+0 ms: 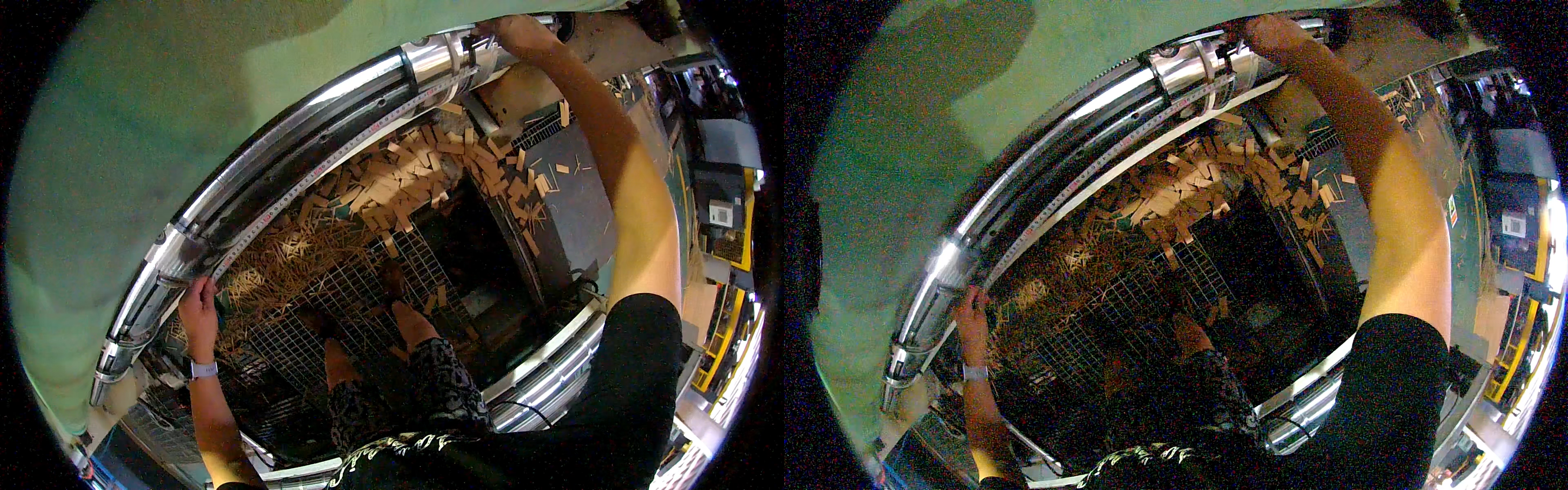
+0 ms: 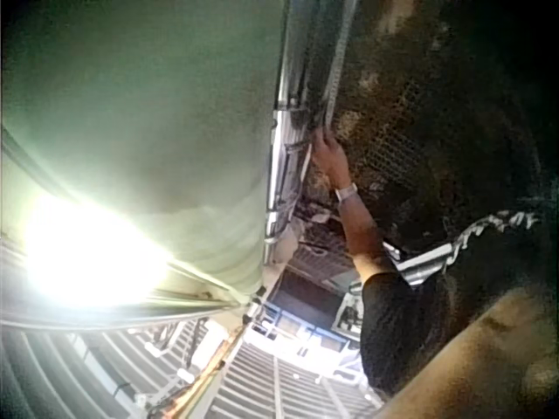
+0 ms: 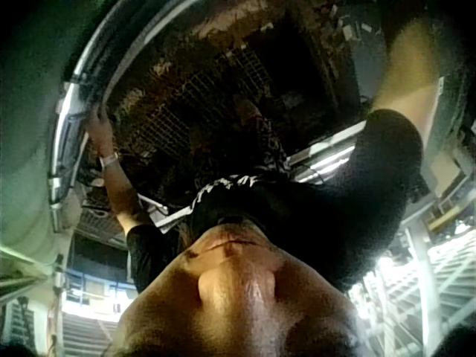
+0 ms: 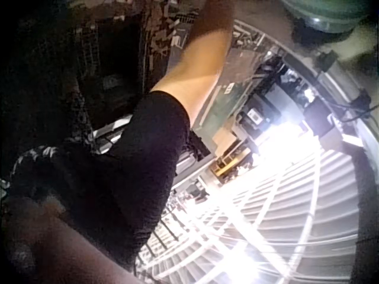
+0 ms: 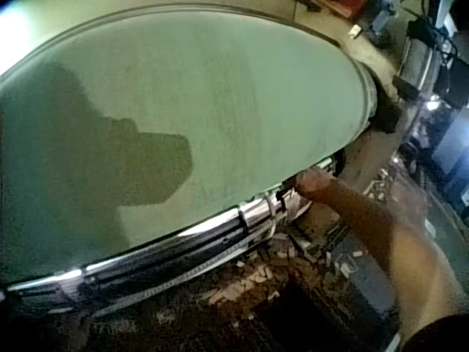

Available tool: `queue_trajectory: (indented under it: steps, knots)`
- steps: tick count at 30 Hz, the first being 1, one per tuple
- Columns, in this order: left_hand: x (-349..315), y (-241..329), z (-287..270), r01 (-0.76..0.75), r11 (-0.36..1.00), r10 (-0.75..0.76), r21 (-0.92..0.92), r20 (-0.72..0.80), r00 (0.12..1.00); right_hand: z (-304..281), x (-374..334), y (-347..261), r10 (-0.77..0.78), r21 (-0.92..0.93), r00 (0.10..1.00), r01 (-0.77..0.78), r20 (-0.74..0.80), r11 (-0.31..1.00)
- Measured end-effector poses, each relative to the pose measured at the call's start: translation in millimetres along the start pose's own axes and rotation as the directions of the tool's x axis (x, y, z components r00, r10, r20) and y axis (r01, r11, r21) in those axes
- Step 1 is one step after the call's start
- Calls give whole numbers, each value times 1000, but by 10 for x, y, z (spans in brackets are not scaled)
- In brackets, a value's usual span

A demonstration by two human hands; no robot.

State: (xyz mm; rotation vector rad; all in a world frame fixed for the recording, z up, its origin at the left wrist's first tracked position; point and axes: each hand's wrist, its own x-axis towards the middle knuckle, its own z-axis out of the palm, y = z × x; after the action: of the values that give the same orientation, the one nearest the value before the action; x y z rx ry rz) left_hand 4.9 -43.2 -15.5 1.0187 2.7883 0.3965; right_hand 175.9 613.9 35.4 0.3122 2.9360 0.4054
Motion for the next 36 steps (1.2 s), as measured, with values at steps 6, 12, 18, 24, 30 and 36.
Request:
queue_trajectory:
  steps: [6, 12, 18, 24, 30, 36]
  knots:
    - [-46, 67, -46, 12, 1000, -12, -13, -26, 1000, 4, -322, -427, 92, 329, 995, -73, -42, 941]
    - [-99, -88, -5, -126, 992, 126, 0, -92, 988, -18, -416, -696, 151, 379, 984, -175, 93, 909]
    - [4, -117, -21, -40, 992, 39, -121, -16, 999, 134, -385, -652, 172, 509, 985, -156, 15, 846]
    - [3, -184, -100, -21, 998, 18, 64, 43, 999, 57, -608, -1502, 353, 655, 935, -270, 5, 706]
    - [5, -174, -211, -124, 988, 113, -90, -119, 986, -327, -280, -2460, 412, 952, 862, -228, 295, -203]
    - [22, -343, -132, -133, 974, 119, -181, -88, 989, -1007, 114, -2980, 472, 720, 791, 58, 390, -691]
